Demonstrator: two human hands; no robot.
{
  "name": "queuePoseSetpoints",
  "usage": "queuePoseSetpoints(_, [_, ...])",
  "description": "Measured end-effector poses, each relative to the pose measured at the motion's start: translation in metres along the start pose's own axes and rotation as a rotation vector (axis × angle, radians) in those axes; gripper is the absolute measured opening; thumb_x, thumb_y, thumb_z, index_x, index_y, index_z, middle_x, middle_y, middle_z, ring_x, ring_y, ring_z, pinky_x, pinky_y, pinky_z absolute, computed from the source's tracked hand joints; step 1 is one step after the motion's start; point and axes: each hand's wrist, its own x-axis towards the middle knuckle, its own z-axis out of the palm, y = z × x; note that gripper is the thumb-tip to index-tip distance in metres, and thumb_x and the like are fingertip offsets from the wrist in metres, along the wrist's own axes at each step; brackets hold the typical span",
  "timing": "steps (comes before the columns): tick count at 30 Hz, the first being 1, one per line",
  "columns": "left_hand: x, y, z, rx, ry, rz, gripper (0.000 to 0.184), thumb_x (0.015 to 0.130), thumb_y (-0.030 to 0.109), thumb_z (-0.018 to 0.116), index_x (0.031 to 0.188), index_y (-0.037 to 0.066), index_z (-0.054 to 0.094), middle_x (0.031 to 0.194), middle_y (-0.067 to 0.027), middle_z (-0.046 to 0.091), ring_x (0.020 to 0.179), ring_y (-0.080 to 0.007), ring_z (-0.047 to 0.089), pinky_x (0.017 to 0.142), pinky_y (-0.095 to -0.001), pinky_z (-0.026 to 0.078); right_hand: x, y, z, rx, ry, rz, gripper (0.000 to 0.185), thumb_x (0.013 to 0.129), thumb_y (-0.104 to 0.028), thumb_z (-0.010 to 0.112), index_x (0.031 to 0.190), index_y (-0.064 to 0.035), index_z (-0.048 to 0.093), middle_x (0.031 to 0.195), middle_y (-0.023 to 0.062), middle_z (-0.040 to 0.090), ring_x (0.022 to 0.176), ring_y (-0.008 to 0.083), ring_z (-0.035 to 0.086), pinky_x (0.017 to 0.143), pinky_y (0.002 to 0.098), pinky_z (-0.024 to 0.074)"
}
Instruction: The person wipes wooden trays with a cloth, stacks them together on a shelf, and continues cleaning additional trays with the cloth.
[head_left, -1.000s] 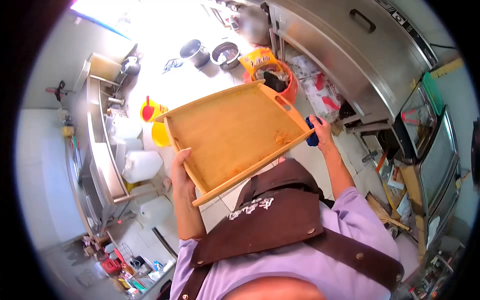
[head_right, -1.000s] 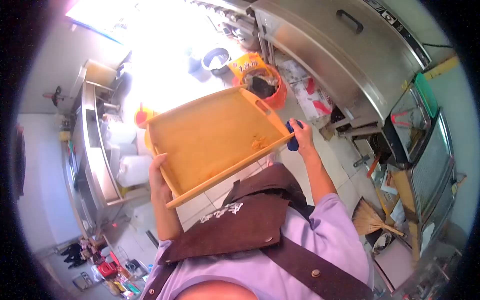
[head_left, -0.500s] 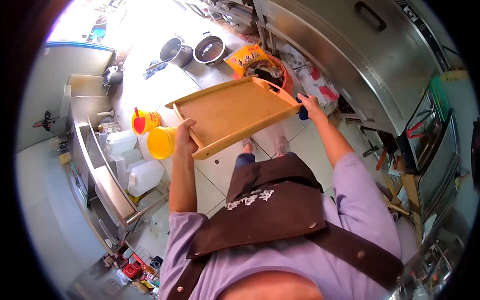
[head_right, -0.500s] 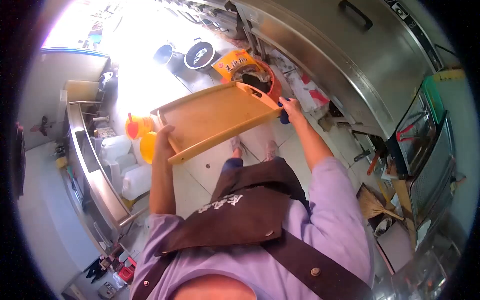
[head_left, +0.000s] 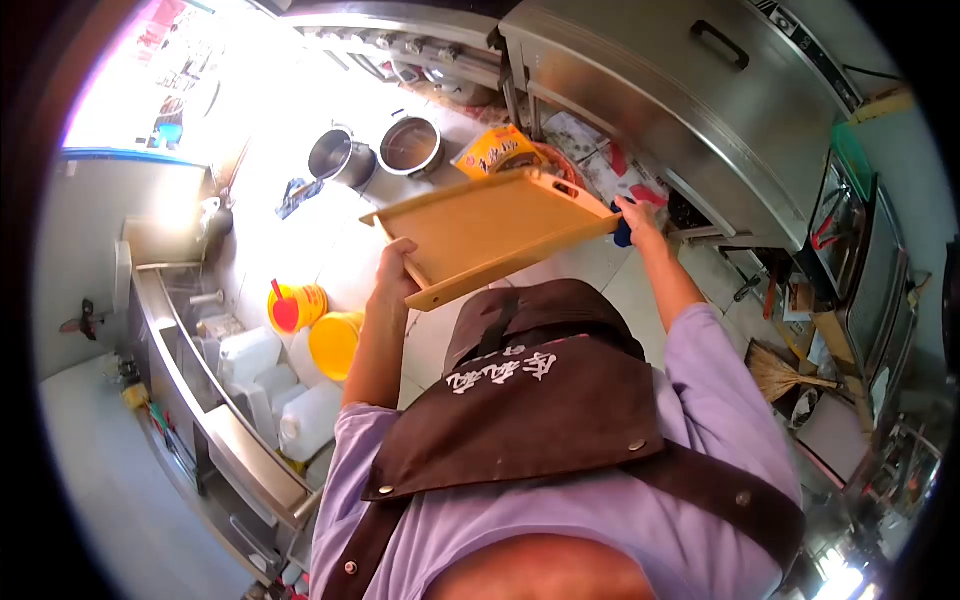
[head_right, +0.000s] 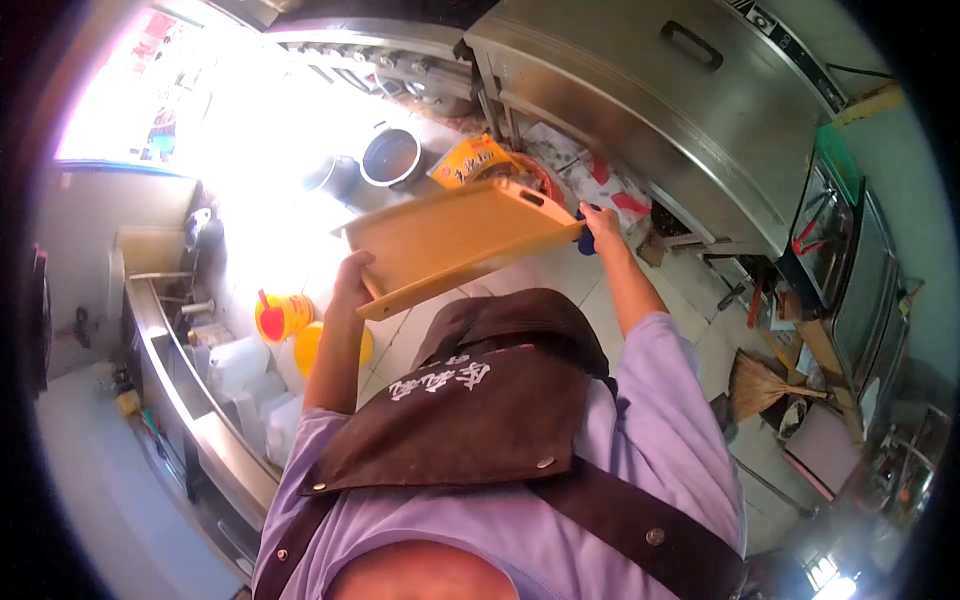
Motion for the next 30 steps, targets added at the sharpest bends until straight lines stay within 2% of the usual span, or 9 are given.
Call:
queuePoseSetpoints(5, [-0.001, 0.035, 0.009, 0.157, 0.014, -0.041, 0.042, 0.078, 0.017, 0.056, 0.114, -0.003, 0.047, 0.097, -0.0178, 0.058, 0.086, -0.0322, 0.063, 0.074, -0.0446, 0.055, -0.026, -0.021, -0.004, -0.057, 0.057, -0.013, 0.049, 0.078, -0.036, 0.074, 0.105, 0.0027, 0.066, 0.098, 0.0129, 0.067, 0.085, 0.0203, 0.064, 0.073, 0.0348, 0.0501])
queuePoseSetpoints(9, [0.003, 0.046, -0.016, -0.070, -0.240, -0.165, 0.060, 0.079, 0.016, 0.048, 0.133, -0.005, 0.033, 0.122, -0.0260, 0.048, 0.112, -0.0411, 0.052, 0.099, -0.0538, 0.042, -0.019, -0.008, 0.000, -0.125, 0.161, -0.133, 0.058, 0.078, -0.045, 0.071, 0.109, 0.0040, 0.064, 0.105, 0.0177, 0.066, 0.095, 0.0260, 0.063, 0.077, 0.0397, 0.0483])
queuePoseSetpoints(11, [0.004, 0.040, -0.022, -0.051, -0.188, -0.156, 0.052, 0.080, 0.018, 0.052, 0.126, -0.004, 0.044, 0.117, -0.0226, 0.054, 0.105, -0.0358, 0.057, 0.093, -0.0481, 0.048, 0.002, 0.012, 0.000, -0.196, 0.101, -0.109, 0.058, 0.078, -0.044, 0.071, 0.110, 0.0038, 0.064, 0.108, 0.0187, 0.066, 0.097, 0.0266, 0.064, 0.079, 0.0397, 0.0482])
queuePoseSetpoints(14, [0.032, 0.031, -0.025, 0.003, -0.126, -0.120, 0.061, 0.079, 0.017, 0.049, 0.134, -0.005, 0.033, 0.124, -0.0259, 0.048, 0.112, -0.0410, 0.052, 0.101, -0.0530, 0.041, -0.002, 0.004, 0.013, -0.157, 0.127, -0.123, 0.052, 0.077, -0.041, 0.072, 0.104, 0.0036, 0.067, 0.100, 0.0172, 0.068, 0.088, 0.0250, 0.066, 0.075, 0.0377, 0.0497])
queuePoseSetpoints(18, [-0.004, 0.044, 0.003, 0.120, 0.068, -0.091, 0.062, 0.078, 0.015, 0.050, 0.135, -0.003, 0.033, 0.126, -0.0261, 0.048, 0.113, -0.0406, 0.053, 0.101, -0.0525, 0.042, -0.017, -0.003, 0.016, -0.134, 0.103, -0.071, 0.050, 0.078, -0.040, 0.071, 0.104, 0.0026, 0.068, 0.092, 0.0148, 0.069, 0.079, 0.0235, 0.066, 0.070, 0.0360, 0.0503])
queuePoseSetpoints(22, [-0.009, 0.039, -0.007, -0.062, -0.173, -0.054, 0.060, 0.074, 0.013, 0.050, 0.131, -0.003, 0.038, 0.122, -0.0243, 0.050, 0.109, -0.0403, 0.054, 0.101, -0.0528, 0.042, -0.002, 0.000, 0.019, -0.084, 0.048, -0.187, 0.048, 0.078, -0.038, 0.071, 0.101, 0.0035, 0.068, 0.088, 0.0151, 0.069, 0.078, 0.0237, 0.066, 0.070, 0.0359, 0.0504])
queuePoseSetpoints(24, [0.011, 0.024, -0.011, -0.002, -0.039, -0.087, 0.061, 0.073, 0.013, 0.050, 0.131, -0.002, 0.038, 0.120, -0.0241, 0.050, 0.108, -0.0405, 0.054, 0.100, -0.0529, 0.043, 0.013, 0.022, 0.026, -0.073, -0.009, -0.019, 0.046, 0.078, -0.037, 0.071, 0.100, 0.0023, 0.068, 0.086, 0.0164, 0.069, 0.078, 0.0253, 0.067, 0.069, 0.0363, 0.0504])
queuePoseSetpoints(27, [0.050, 0.027, -0.007, 0.165, 0.059, -0.042, 0.056, 0.075, 0.013, 0.050, 0.128, -0.002, 0.039, 0.119, -0.0236, 0.051, 0.106, -0.0402, 0.054, 0.097, -0.0533, 0.046, 0.010, 0.006, 0.028, -0.150, 0.100, -0.010, 0.036, 0.081, -0.030, 0.072, 0.096, 0.0018, 0.068, 0.082, 0.0073, 0.067, 0.069, 0.0170, 0.062, 0.061, 0.0344, 0.0474])
queuePoseSetpoints(30, [0.021, 0.031, 0.018, 0.204, 0.111, -0.069, 0.056, 0.077, 0.015, 0.050, 0.130, -0.001, 0.038, 0.119, -0.0236, 0.051, 0.105, -0.0395, 0.055, 0.096, -0.0527, 0.046, 0.003, 0.011, 0.012, -0.131, 0.046, -0.016, 0.035, 0.082, -0.030, 0.071, 0.095, 0.0022, 0.068, 0.083, 0.0070, 0.067, 0.071, 0.0161, 0.062, 0.064, 0.0327, 0.0471])
